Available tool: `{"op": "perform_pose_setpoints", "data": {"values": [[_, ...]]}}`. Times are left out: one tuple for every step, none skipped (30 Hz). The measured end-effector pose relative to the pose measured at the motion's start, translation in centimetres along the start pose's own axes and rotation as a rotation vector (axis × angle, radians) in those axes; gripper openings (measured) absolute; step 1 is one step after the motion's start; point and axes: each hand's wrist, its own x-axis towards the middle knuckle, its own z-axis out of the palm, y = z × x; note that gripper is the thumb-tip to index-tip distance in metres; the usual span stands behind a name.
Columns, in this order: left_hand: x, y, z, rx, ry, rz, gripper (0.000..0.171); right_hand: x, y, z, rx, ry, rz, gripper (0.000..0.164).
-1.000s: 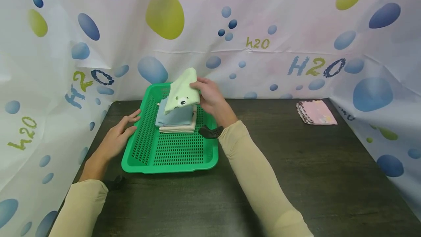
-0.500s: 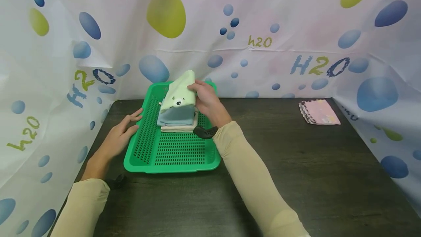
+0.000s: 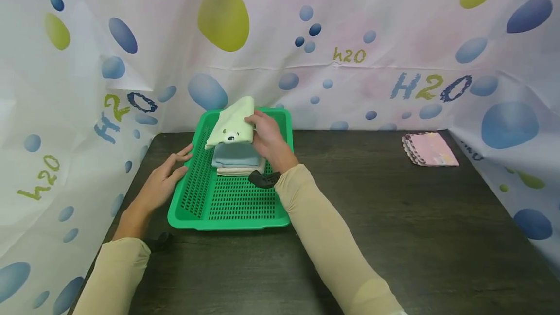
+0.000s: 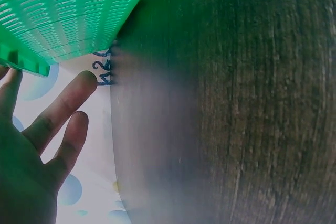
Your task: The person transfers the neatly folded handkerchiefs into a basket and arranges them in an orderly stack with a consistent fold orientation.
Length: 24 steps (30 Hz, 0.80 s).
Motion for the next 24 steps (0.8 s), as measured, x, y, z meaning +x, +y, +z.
{"op": "perform_pose_setpoints", "data": {"values": [[0.0,0.0,0.0,-0.002,0.0,-0.003,0.042,0.1,0.1,0.0,-0.002,0.0,0.002,0.061],[0.0,0.0,0.0,-0.004,-0.001,-0.004,0.042,0.1,0.2,-0.1,-0.001,0.002,0.004,0.06],[0.0,0.0,0.0,-0.006,0.001,-0.002,0.042,0.2,0.4,-0.1,0.0,0.002,0.006,0.06],[0.0,0.0,0.0,-0.005,0.001,-0.003,0.042,0.3,0.4,-0.1,0.002,0.003,0.008,0.06],[0.0,0.0,0.0,-0.007,0.002,-0.006,0.042,0.3,0.5,-0.1,0.005,0.005,0.011,0.061],[0.0,0.0,0.0,-0.007,0.002,-0.007,0.041,0.4,0.6,-0.1,0.007,0.007,0.015,0.061],[0.0,0.0,0.0,-0.007,0.003,-0.008,0.041,0.4,0.7,-0.1,0.008,0.007,0.017,0.061],[0.0,0.0,0.0,-0.007,0.003,-0.007,0.041,0.4,0.8,-0.1,0.007,0.008,0.019,0.061],[0.0,0.0,0.0,-0.008,0.005,-0.008,0.041,0.5,0.8,-0.1,0.004,0.007,0.022,0.061],[0.0,0.1,0.0,-0.008,0.004,-0.009,0.041,0.5,0.9,-0.1,0.004,0.007,0.022,0.061],[0.0,0.1,0.0,-0.009,0.005,-0.012,0.041,0.5,0.9,-0.1,0.002,0.005,0.024,0.061],[0.0,0.1,0.0,-0.007,0.004,-0.008,0.041,0.5,1.0,-0.1,0.001,0.006,0.026,0.061],[0.0,0.1,0.1,-0.005,0.006,-0.005,0.041,0.5,1.1,-0.2,-0.001,0.004,0.029,0.06],[0.0,0.1,0.1,-0.003,0.006,-0.002,0.041,0.5,1.2,-0.2,-0.002,-0.001,0.032,0.06],[0.1,0.1,0.1,-0.001,0.006,-0.002,0.041,0.6,1.2,-0.2,-0.001,-0.004,0.034,0.06],[0.1,0.1,0.1,0.001,0.005,-0.001,0.041,0.6,1.3,-0.2,0.003,-0.008,0.036,0.059],[0.1,0.1,0.1,0.003,0.005,0.0,0.041,0.6,1.4,-0.3,0.006,-0.012,0.041,0.059],[0.1,0.2,0.1,0.004,0.006,0.004,0.041,0.7,1.4,-0.3,0.01,-0.016,0.045,0.059],[0.1,0.2,0.0,0.005,0.006,0.004,0.042,0.7,1.5,-0.3,0.013,-0.023,0.051,0.059],[0.1,0.2,0.0,0.004,0.007,0.003,0.042,0.8,1.5,-0.3,0.015,-0.027,0.056,0.06],[0.1,0.2,0.0,0.003,0.007,0.003,0.042,0.8,1.5,-0.2,0.017,-0.029,0.062,0.06],[0.1,0.2,0.0,0.003,0.007,0.005,0.043,0.8,1.5,-0.2,0.017,-0.031,0.067,0.06],[0.1,0.2,0.0,0.002,0.007,0.005,0.042,0.8,1.5,-0.2,0.014,-0.033,0.071,0.061],[0.1,0.2,0.0,0.002,0.007,0.005,0.042,0.8,1.5,-0.2,0.01,-0.036,0.074,0.061]]}}
